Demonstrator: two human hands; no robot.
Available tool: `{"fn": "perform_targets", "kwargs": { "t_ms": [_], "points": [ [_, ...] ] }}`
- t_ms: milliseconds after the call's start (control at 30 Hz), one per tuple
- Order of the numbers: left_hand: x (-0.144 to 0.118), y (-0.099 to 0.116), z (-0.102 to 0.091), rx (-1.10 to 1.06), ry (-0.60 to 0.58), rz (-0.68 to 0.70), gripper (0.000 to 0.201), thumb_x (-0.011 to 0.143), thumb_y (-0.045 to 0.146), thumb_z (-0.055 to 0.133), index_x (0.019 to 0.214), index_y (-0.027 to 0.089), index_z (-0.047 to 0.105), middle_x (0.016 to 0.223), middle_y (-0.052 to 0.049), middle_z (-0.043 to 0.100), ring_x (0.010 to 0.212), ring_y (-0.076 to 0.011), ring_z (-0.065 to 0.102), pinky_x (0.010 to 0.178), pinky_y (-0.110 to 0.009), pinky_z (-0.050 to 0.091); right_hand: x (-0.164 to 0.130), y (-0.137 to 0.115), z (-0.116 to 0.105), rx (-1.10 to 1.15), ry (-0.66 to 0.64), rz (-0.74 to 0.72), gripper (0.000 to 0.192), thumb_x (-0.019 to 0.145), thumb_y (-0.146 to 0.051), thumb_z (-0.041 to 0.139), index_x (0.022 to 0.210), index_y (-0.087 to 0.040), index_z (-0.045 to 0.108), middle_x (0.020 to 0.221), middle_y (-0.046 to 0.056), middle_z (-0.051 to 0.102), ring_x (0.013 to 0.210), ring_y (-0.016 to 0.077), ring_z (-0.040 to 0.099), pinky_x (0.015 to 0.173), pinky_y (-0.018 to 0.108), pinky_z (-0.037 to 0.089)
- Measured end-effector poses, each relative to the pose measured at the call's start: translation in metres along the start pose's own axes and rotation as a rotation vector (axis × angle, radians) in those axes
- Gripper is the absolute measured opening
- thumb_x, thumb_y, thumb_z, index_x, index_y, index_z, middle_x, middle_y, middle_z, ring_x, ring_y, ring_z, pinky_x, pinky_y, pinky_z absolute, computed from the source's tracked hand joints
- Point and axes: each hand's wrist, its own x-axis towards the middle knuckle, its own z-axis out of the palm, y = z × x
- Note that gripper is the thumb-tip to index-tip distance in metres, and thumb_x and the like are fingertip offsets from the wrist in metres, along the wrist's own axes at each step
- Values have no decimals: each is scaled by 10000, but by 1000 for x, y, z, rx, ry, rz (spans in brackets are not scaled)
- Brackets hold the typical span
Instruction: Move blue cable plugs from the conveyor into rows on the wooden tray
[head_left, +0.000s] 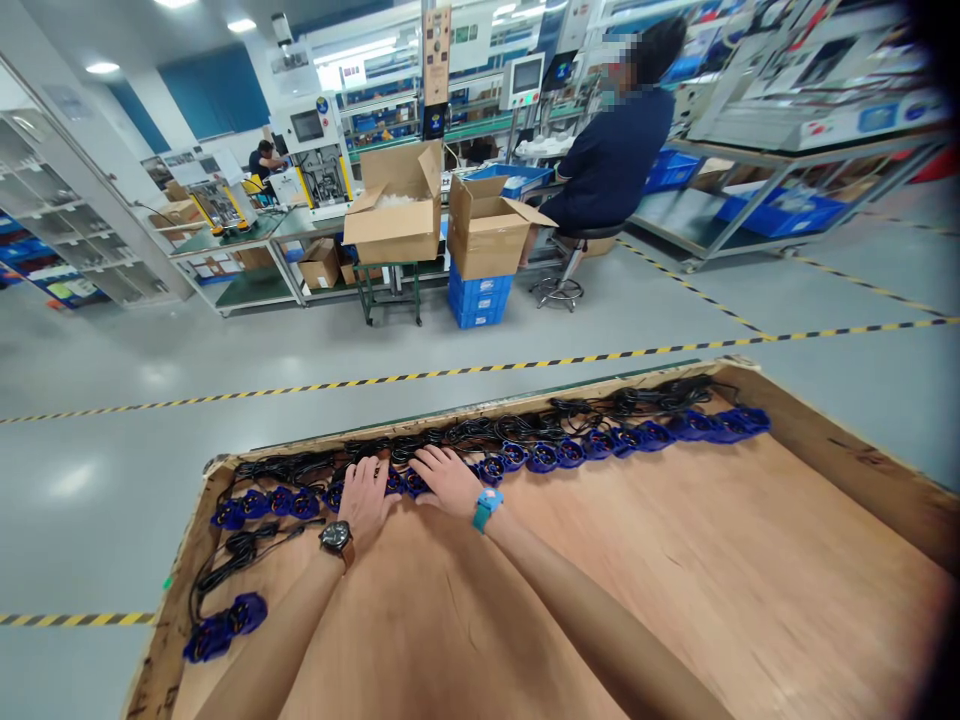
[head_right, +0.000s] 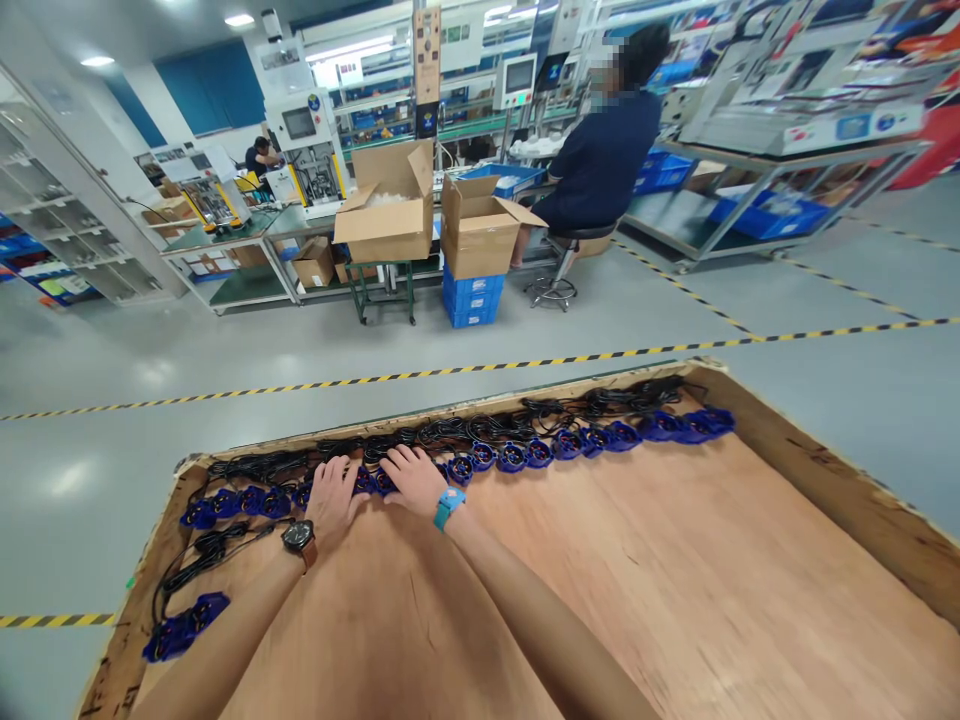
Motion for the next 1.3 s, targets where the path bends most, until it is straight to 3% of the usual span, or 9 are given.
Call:
{"fn": "perform_targets", "kwargs": {
  "t_ms": [167,333,500,667,833,1000,1133,1300],
  "points": [
    [-1,2,-3,-44,8,-4,545,954,475,472,1355,107,500,1355,-191,519,1270,-328,427,1062,-517,340,-1,1,-3,52,-13,16,700,820,-498,729,1374,-134,505,1430,166,515,1341,345,415,1081,515,390],
    [3,16,-3,-63,60,37,681,930,541,482,1436,89,414,1441,-210,470,1346,-357,375,1103,-546,288,-20,15,-6,139,-23,95,967,769,-413,792,1531,-80,299,1545,205,377,1444,340,310,1179,482,314],
    [16,39,-1,-90,-12,90,606,947,505,462,1371,74,492,1328,-187,568,1271,-349,445,1096,-529,302,-36,24,-3,150,18,119,720,874,-309,673,1493,-92,376,1455,166,487,1380,311,385,1159,456,341],
    [28,46,-2,-90,-40,50,537,962,442,463,1358,81,499,1294,-169,589,1230,-325,470,1079,-508,326,-33,22,-9,147,60,210,477,943,-266,523,1391,-109,472,1266,140,592,1206,285,489,994,433,441],
    [33,49,2,-113,-51,32,550,958,449,478,1354,68,490,1278,-168,588,1184,-310,486,1042,-481,357,-33,28,-17,189,76,239,444,883,-258,573,1305,-132,517,1224,116,604,1158,275,481,962,412,423],
    [30,51,4,-127,-22,15,521,973,433,450,1368,95,474,1283,-153,586,1193,-298,483,1034,-463,363,-30,27,-16,143,61,248,575,875,-406,629,1378,-175,475,1221,126,601,1137,312,468,901,443,420],
    [28,50,3,-145,-27,11,498,969,414,468,1365,114,474,1280,-140,591,1190,-287,488,1031,-459,369,-30,27,-15,124,51,218,444,890,-366,628,1297,-211,537,1151,103,620,1119,298,479,870,420,423],
    [25,45,6,-186,-25,35,519,941,411,518,1380,141,460,1312,-142,573,1225,-289,478,1059,-477,365,-35,32,-20,167,38,181,447,888,-324,623,1313,-213,541,1151,92,618,1134,284,483,897,422,441]
  ]
}}
